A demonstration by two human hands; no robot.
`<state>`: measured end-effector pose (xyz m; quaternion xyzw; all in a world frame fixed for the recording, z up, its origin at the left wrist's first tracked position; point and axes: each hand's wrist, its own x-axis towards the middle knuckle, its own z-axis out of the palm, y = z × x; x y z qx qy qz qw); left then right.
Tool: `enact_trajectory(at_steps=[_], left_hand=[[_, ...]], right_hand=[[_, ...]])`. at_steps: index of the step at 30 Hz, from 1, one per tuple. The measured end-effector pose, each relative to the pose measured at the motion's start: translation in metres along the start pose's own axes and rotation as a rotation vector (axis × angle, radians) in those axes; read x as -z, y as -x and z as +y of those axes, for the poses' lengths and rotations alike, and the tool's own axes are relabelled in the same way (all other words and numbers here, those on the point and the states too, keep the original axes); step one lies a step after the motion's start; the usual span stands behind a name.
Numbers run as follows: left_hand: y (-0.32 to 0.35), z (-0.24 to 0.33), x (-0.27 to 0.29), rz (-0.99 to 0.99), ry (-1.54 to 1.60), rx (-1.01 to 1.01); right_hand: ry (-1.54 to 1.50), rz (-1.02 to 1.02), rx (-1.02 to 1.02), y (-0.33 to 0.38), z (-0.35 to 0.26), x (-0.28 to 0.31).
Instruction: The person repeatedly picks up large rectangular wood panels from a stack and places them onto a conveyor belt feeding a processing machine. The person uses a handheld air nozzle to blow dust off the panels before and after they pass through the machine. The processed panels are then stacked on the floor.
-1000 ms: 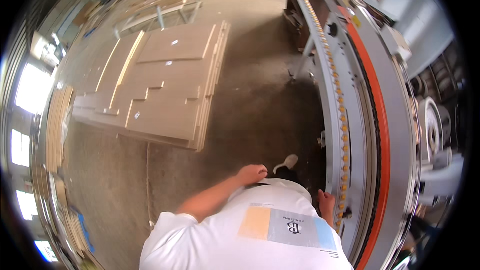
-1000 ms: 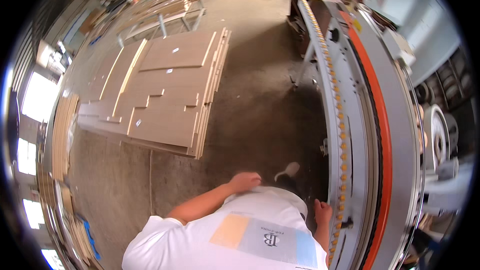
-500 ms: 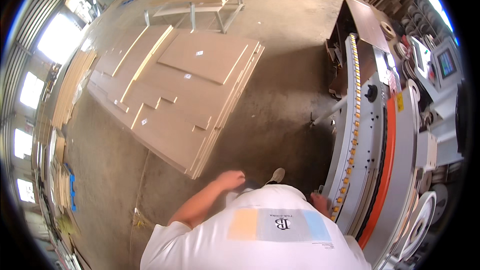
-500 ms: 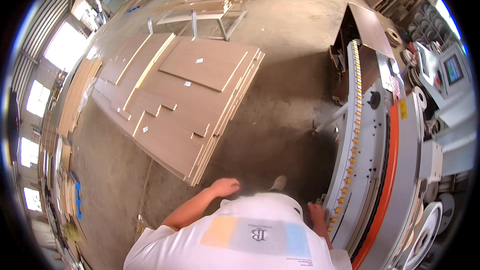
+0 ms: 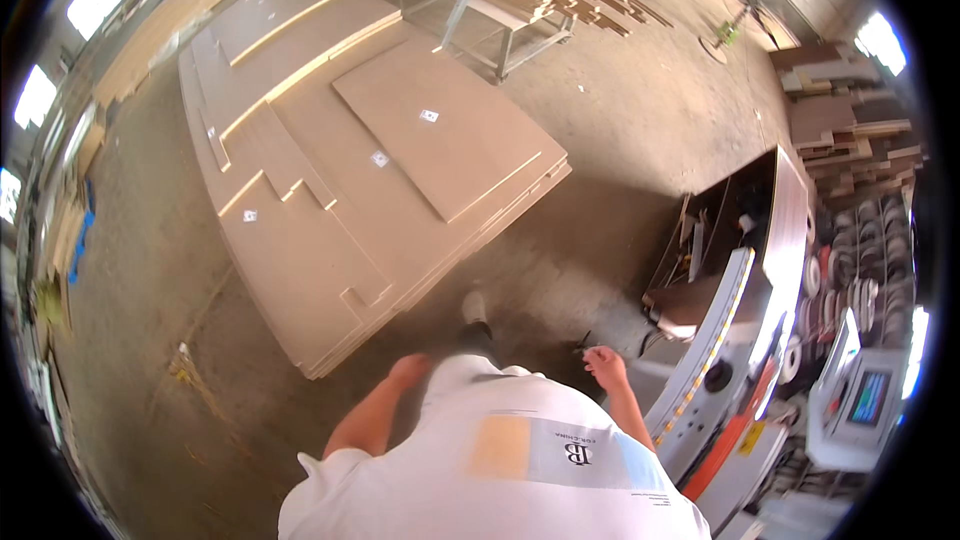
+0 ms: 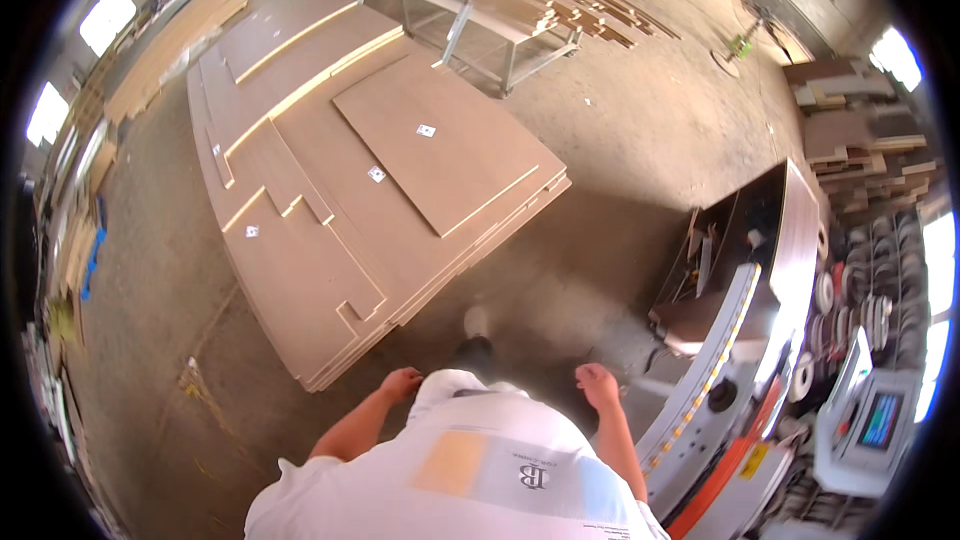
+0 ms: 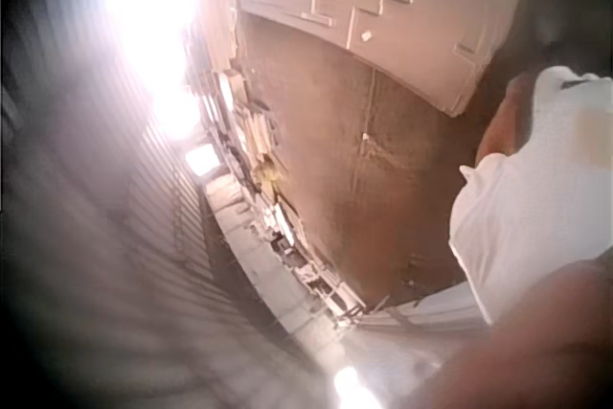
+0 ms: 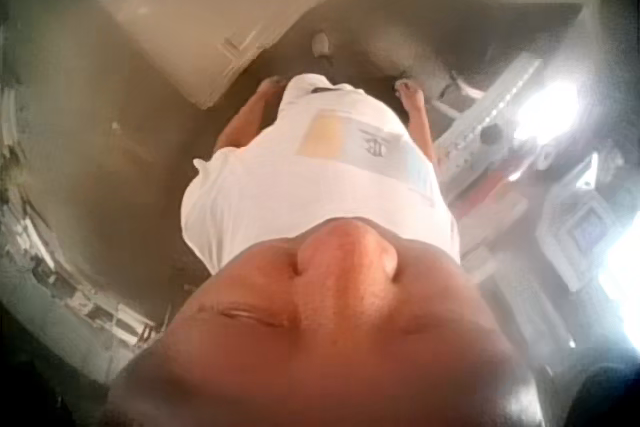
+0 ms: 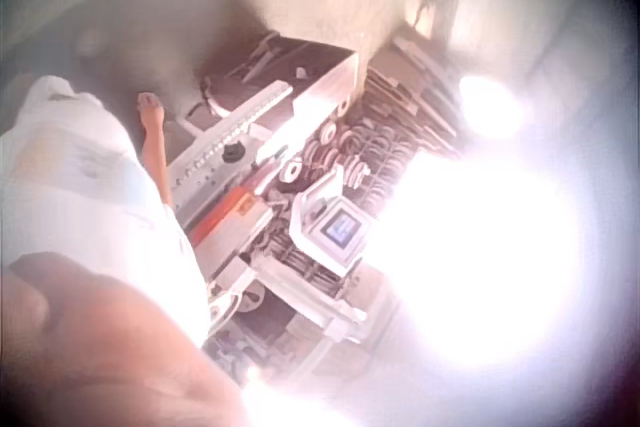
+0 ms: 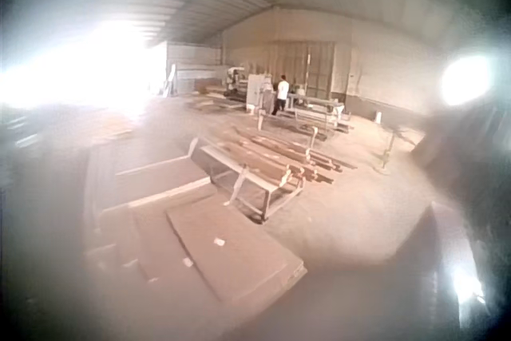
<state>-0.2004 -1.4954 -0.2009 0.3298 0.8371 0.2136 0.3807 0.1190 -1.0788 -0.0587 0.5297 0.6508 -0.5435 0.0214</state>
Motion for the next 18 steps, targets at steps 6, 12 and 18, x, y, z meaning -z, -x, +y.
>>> enact_trajectory(at_steps=[6,12,18], left_hand=[[-0.144,0.015,0.041,0.118,0.0,-0.013],[-0.236,0.14,0.152,0.307,0.342,0.168],[-0.265,0.193,0.126,0.525,0.291,0.22]], right_hand=[[0.515,-0.289,0.126,-0.141,-0.072,0.053],[0.531,-0.376,0.181,-0.313,-0.201,0.05],[0.682,-0.503,0.267,-0.47,-0.355,0.001]])
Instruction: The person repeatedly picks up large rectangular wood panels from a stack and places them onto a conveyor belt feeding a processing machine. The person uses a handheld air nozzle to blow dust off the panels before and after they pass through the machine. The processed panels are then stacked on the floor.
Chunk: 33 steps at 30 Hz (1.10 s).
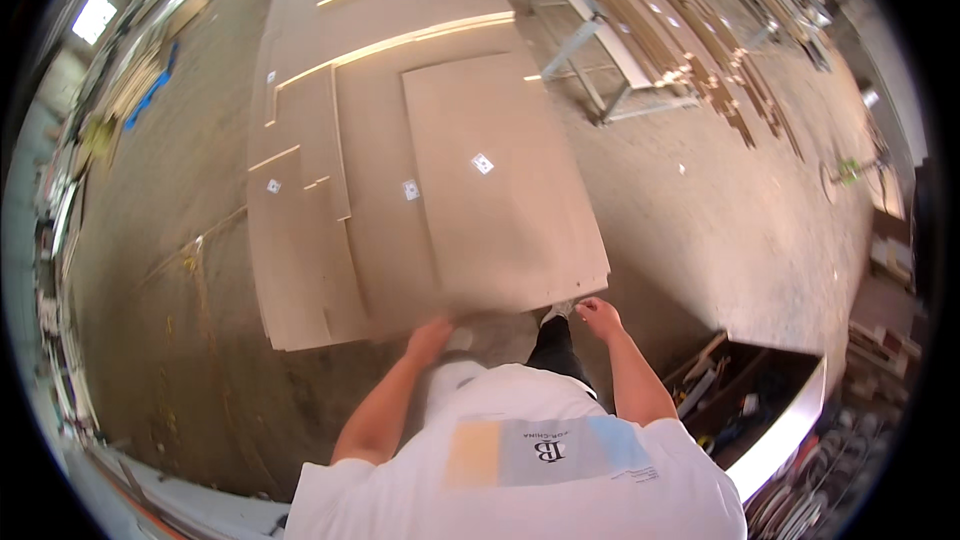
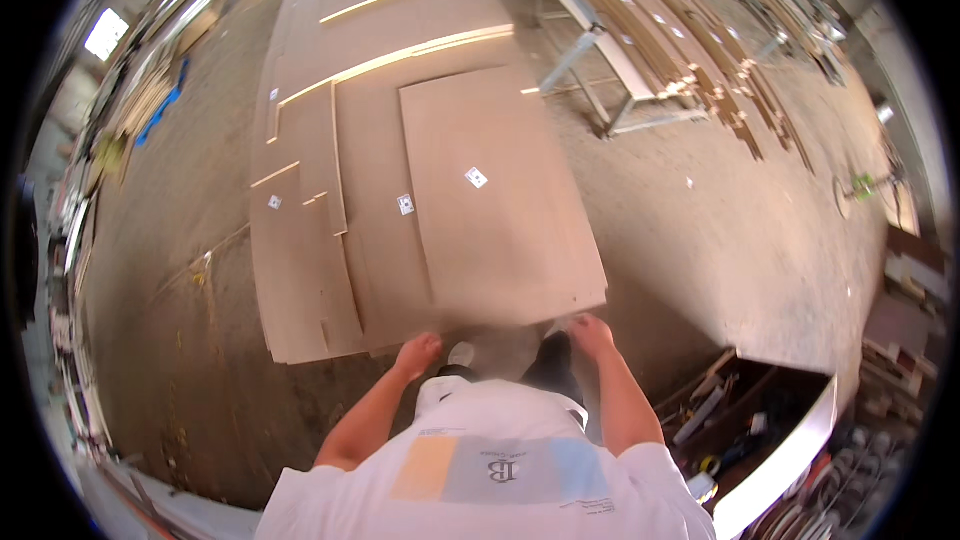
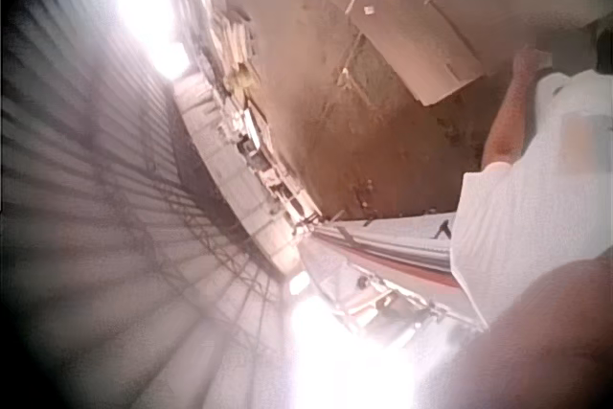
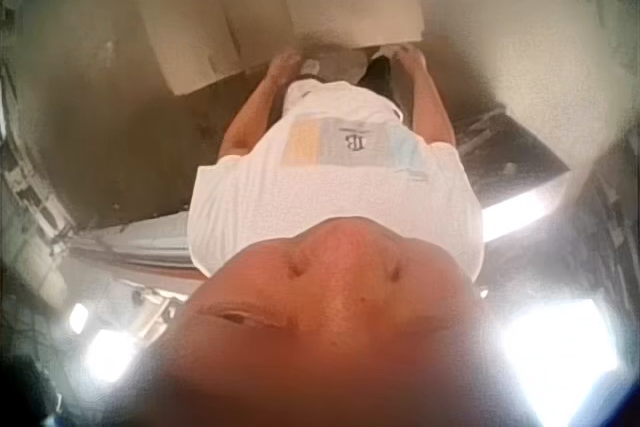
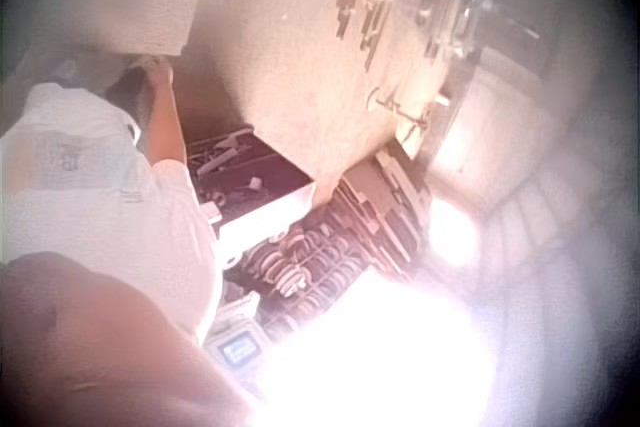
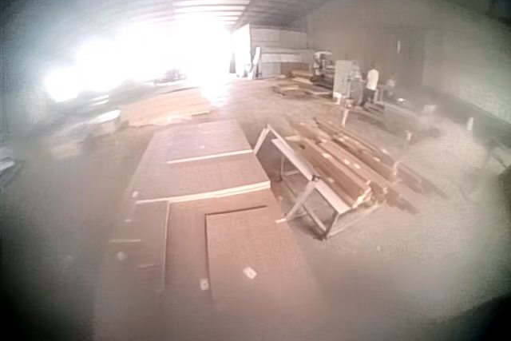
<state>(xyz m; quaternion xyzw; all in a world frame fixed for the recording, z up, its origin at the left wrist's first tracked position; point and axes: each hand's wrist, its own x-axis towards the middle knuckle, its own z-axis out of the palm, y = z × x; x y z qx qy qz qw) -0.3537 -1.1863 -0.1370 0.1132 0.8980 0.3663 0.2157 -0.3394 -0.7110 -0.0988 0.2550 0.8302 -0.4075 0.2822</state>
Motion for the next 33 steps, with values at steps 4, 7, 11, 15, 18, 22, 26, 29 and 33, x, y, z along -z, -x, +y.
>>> enact_trajectory(at_steps=[4,7,11,15,18,22,26,29,33], left_hand=[[0.064,0.018,-0.061,-0.057,0.152,0.572],[0.141,0.049,-0.119,-0.076,0.186,0.746],[0.181,0.125,-0.159,-0.099,0.317,0.796],[0.183,0.159,-0.204,-0.106,0.337,0.729],[0.165,0.149,-0.223,-0.088,0.321,0.647],[0.111,0.152,-0.2,-0.021,0.367,0.797],[0.05,0.151,-0.138,0.064,0.392,0.672],[-0.007,0.156,-0.092,0.24,0.437,0.604],[-0.084,0.145,-0.041,0.295,0.46,0.248]], right_hand=[[0.098,-0.047,0.097,-0.118,-0.024,0.029],[0.242,-0.119,0.117,-0.198,-0.029,0.025],[0.175,-0.126,-0.018,-0.248,-0.027,0.008],[0.051,-0.219,-0.073,-0.262,-0.028,0.003],[-0.028,-0.249,-0.05,-0.236,-0.042,0.026],[0.025,-0.35,-0.124,-0.2,-0.082,0.076],[-0.071,-0.295,0.078,-0.134,-0.162,0.136],[-0.239,-0.187,0.229,-0.092,-0.208,0.167],[-0.064,-0.037,0.406,-0.053,-0.298,0.202]])
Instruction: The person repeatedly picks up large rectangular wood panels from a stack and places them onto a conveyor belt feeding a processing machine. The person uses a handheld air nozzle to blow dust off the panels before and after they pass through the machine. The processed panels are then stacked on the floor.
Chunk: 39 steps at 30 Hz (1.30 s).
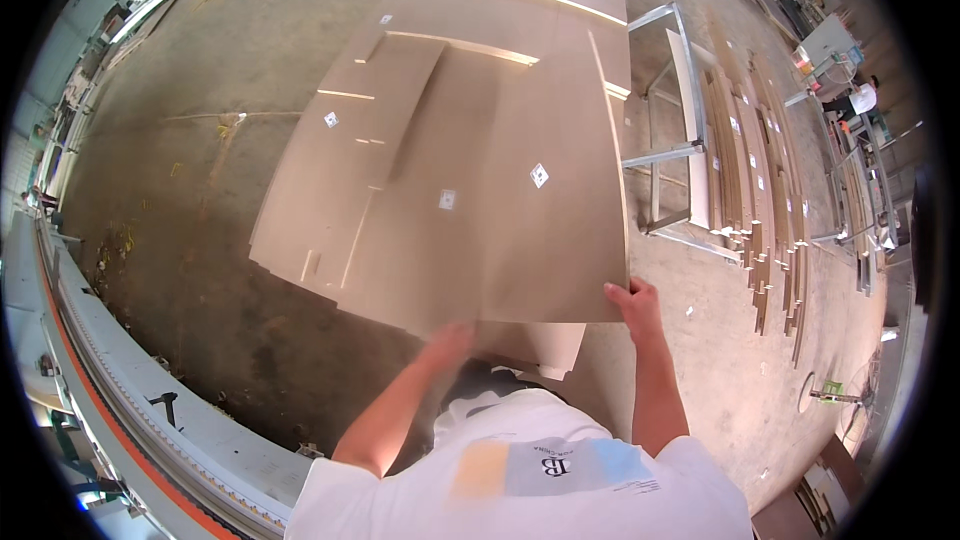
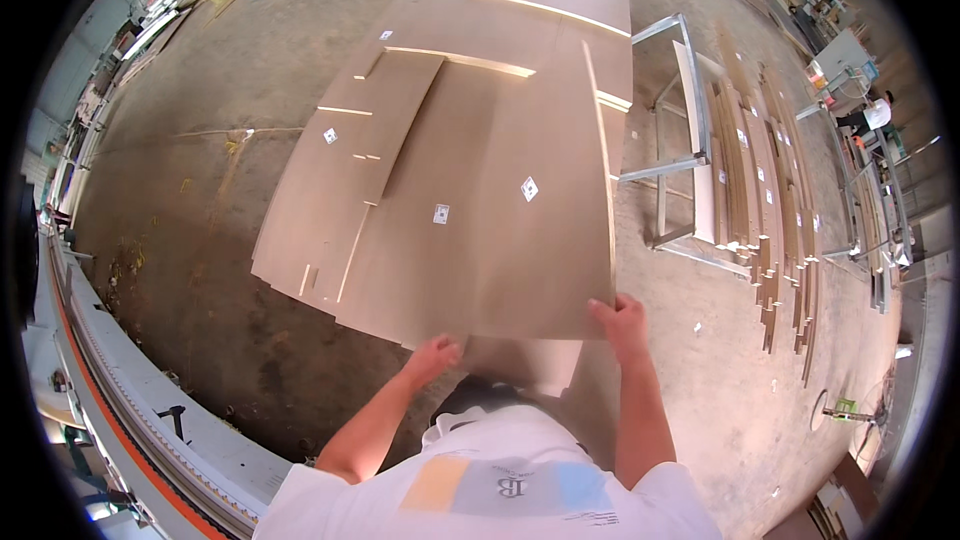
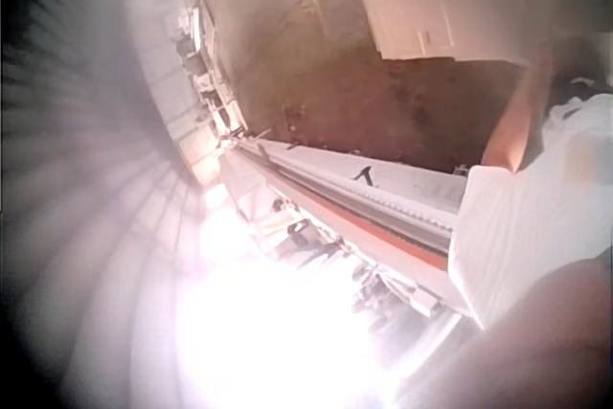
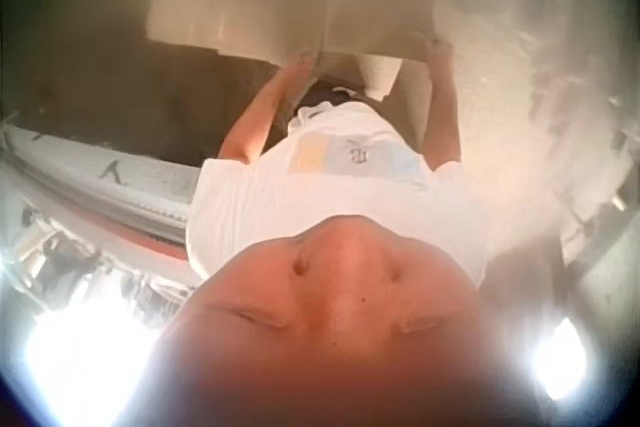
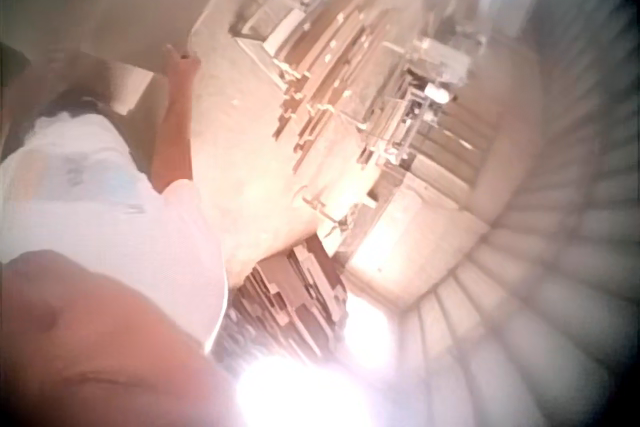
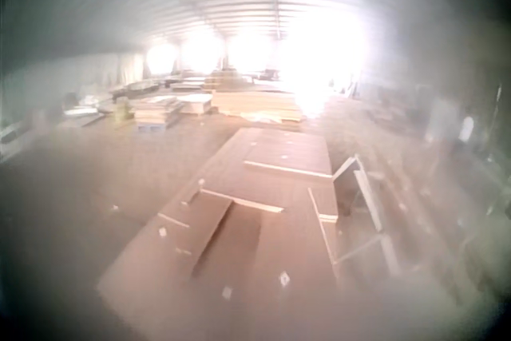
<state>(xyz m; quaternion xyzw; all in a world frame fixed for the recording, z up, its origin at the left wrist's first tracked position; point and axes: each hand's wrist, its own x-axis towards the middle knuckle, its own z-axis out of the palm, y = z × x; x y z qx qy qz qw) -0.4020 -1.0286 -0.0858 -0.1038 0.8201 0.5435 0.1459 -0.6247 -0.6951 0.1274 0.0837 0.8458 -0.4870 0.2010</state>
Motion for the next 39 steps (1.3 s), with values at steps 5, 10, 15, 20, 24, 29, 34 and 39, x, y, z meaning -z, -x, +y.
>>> enact_trajectory(at_steps=[5,10,15,20,24,29,34,39], left_hand=[[-0.078,0.124,0.053,-0.042,0.941,0.159],[-0.212,0.163,0.094,0.076,1.056,0.039],[-0.283,0.19,0.118,0.147,1.016,0.231],[-0.303,0.136,0.103,0.257,0.928,0.262],[-0.235,0.111,0.044,0.359,0.768,0.384],[-0.075,0.106,-0.077,0.572,1.451,0.492],[0.05,0.147,-0.18,0.748,1.831,0.267],[0.139,0.145,-0.305,0.998,1.946,0.033]], right_hand=[[0.481,0.125,0.249,0.014,-0.064,-0.006],[0.618,0.171,0.354,0.034,-0.048,-0.05],[0.87,0.223,0.538,0.039,0.025,-0.078],[0.891,0.149,0.503,0.04,0.045,-0.068],[0.939,0.138,0.464,0.075,0.077,-0.013],[0.606,-0.109,-0.211,0.109,0.081,0.057],[0.152,-0.263,0.06,0.025,0.255,0.141],[-0.368,-0.627,-0.405,-0.039,0.26,0.151]])
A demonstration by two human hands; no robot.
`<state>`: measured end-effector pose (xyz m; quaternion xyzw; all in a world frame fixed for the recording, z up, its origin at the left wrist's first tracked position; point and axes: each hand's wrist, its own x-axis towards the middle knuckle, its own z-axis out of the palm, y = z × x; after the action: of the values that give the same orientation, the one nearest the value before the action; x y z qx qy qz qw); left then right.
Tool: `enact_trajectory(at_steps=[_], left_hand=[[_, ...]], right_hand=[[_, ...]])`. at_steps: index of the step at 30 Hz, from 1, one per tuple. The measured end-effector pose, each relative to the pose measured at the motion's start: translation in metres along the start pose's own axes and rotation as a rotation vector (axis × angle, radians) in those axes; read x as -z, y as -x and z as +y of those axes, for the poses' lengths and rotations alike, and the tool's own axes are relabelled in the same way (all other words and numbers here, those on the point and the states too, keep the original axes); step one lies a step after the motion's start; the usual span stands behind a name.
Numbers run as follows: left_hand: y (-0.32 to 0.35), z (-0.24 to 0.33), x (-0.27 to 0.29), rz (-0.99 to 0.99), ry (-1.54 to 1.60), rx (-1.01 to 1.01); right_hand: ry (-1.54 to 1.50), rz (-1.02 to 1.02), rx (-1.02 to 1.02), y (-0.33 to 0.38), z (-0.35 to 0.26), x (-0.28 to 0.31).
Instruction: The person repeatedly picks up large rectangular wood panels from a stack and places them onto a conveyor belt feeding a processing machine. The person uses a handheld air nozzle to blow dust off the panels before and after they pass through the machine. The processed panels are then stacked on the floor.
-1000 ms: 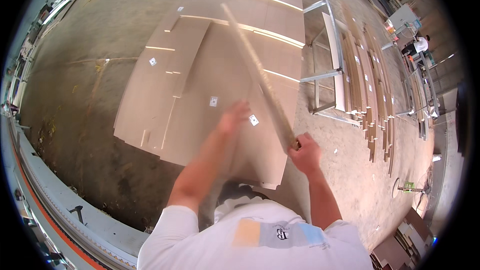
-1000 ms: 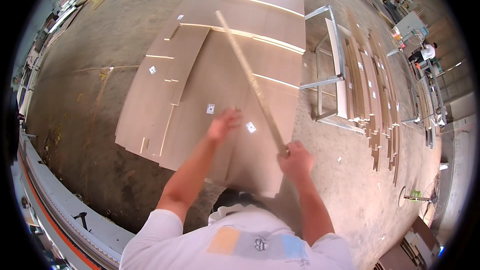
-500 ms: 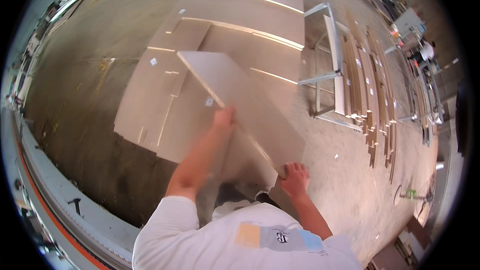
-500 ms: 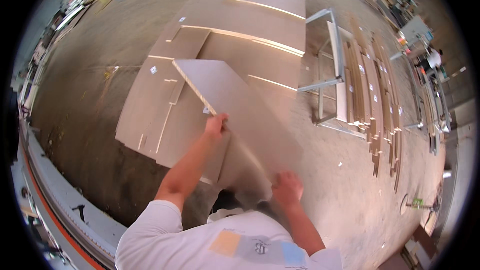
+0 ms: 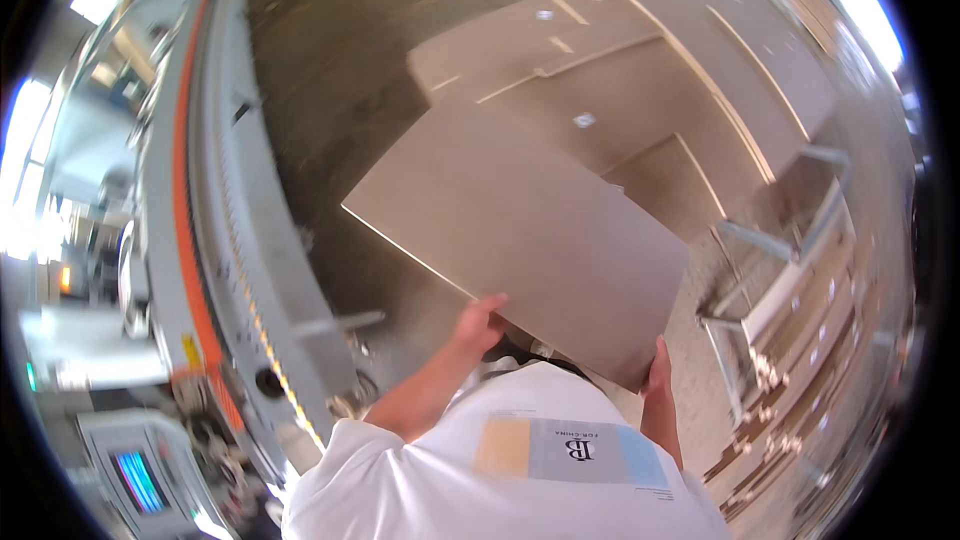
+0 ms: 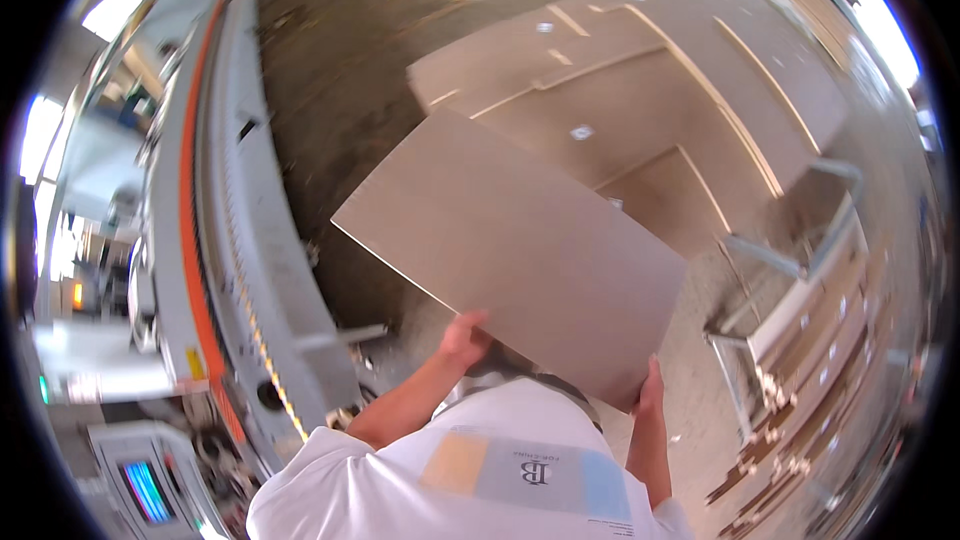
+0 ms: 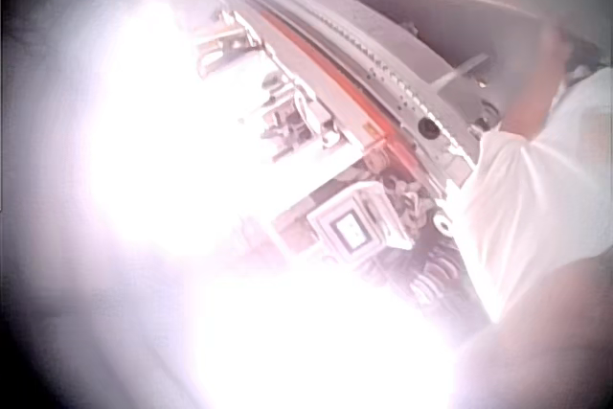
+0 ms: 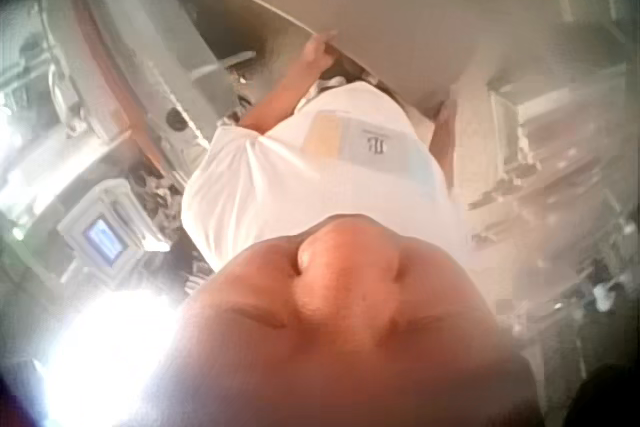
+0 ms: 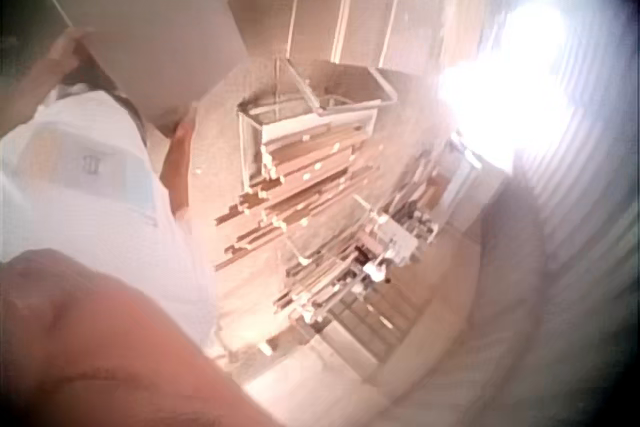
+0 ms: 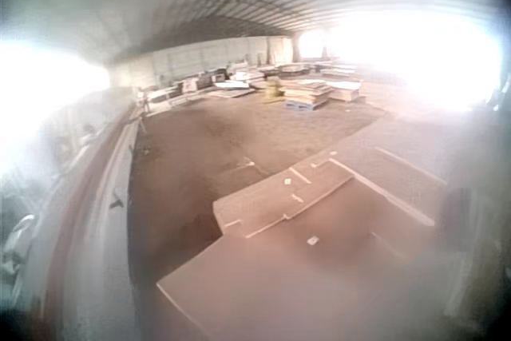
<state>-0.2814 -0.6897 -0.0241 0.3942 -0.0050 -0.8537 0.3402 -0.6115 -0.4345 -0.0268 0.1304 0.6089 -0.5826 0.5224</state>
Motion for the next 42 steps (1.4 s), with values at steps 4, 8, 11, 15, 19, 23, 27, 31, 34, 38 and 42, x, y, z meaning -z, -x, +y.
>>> enact_trajectory(at_steps=[4,8,11,15,19,23,27,31,34,38,42], left_hand=[[0.091,-0.028,0.041,0.005,0.108,-0.171],[0.165,-0.056,0.095,-0.048,0.175,-0.375],[0.21,-0.076,0.146,-0.041,0.232,-0.415],[0.267,-0.103,0.204,0.095,0.32,-0.514],[0.313,-0.128,0.255,0.213,0.429,-0.592],[0.344,-0.148,0.333,0.187,0.532,-0.602],[0.421,-0.115,0.342,0.532,0.238,-0.463],[0.505,-0.092,0.398,0.55,-0.366,-0.253],[0.578,-0.057,0.452,0.834,-0.299,-0.56],[0.67,0.007,0.597,1.157,-0.108,-1.029],[0.744,0.091,0.681,1.429,0.071,-1.189]], right_hand=[[0.173,0.048,0.024,-0.006,0.005,-0.033],[0.375,-0.021,0.065,-0.003,0.024,-0.07],[0.488,-0.095,0.094,-0.002,0.049,-0.093],[0.493,-0.269,0.11,0.016,0.094,-0.128],[0.709,-0.373,0.177,0.05,0.141,-0.157],[0.78,-0.425,0.171,0.072,0.205,-0.165],[0.81,-0.488,0.104,0.118,0.245,-0.172],[1.009,-0.67,0.22,0.134,0.261,-0.175],[1.212,-0.743,0.36,0.137,0.263,-0.176],[1.288,-0.678,0.247,0.139,0.257,-0.192],[1.304,-0.671,0.232,0.133,0.257,-0.194]])
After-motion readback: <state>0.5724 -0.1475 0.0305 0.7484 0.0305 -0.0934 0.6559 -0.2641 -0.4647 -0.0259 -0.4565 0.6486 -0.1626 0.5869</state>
